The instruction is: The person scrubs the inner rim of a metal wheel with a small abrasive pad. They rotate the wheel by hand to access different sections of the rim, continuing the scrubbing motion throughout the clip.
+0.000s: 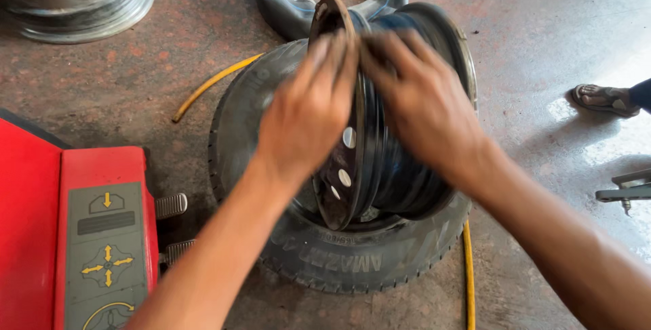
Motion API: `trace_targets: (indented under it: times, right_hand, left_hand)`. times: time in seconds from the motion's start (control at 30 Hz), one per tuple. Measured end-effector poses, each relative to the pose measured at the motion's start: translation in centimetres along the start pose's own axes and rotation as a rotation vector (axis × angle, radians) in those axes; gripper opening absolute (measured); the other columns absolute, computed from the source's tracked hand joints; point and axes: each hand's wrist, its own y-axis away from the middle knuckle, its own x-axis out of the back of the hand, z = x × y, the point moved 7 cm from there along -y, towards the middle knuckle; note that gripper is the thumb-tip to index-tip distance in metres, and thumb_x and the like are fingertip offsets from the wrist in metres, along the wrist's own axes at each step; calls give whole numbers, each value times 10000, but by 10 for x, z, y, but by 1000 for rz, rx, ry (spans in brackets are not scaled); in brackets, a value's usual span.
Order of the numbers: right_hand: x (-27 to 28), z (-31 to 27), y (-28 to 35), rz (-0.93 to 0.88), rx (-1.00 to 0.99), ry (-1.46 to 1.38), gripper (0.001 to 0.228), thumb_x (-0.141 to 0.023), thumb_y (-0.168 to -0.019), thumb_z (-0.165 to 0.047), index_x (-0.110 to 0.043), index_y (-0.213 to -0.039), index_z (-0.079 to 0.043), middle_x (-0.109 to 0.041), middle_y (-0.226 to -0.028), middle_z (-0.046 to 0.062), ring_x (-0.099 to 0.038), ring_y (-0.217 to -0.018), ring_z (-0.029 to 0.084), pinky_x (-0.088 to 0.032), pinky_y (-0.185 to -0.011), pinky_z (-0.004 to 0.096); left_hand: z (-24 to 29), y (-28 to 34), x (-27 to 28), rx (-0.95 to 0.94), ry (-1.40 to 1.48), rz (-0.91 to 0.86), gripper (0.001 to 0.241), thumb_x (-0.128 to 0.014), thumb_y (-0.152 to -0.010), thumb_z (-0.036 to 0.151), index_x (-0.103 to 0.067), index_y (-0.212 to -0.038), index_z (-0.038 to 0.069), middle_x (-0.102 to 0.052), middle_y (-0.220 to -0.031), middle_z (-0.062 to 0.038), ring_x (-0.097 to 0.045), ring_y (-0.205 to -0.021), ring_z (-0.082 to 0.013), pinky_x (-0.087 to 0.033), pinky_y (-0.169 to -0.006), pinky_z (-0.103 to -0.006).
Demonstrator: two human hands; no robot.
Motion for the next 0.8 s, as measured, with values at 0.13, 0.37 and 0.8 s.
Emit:
trace_targets:
  times: [0.13,0.37,0.8]
  right_hand:
    - [7,-22,9,71,75,58,508,-646,-782,68,-633,-1289,55,-594,-1333,211,-582,-1244,365,-516,-1082,455]
    - [6,-3,-15,11,82,-56,549,-648,-774,70,-636,-1323,90,-605,-1340,218,-584,-1230,377,-528,-1067,435]
    - [6,-13,-4,17,-26,10,581,-638,-794,77,-641,-1370,-2,-620,-1371,179,-634,-1229,329,-483,-1107,528]
  left_hand:
    - [17,20,13,19,9,66,374,-578,-1011,-12,-581,-1369,-116,-634,-1380,-255,-602,-1345,-351,-522,-1159,-394]
    - [-6,12,-3,105,33,19,438,-576,-969,-26,-578,-1394,-132,-620,-1390,-261,-609,-1316,-368,-560,-1060,-369]
    - [0,12,10,8,10,44,398,-603,-937,-18,-640,-1319,-121,-661,-1351,-257,-627,-1306,-353,-537,-1111,-365]
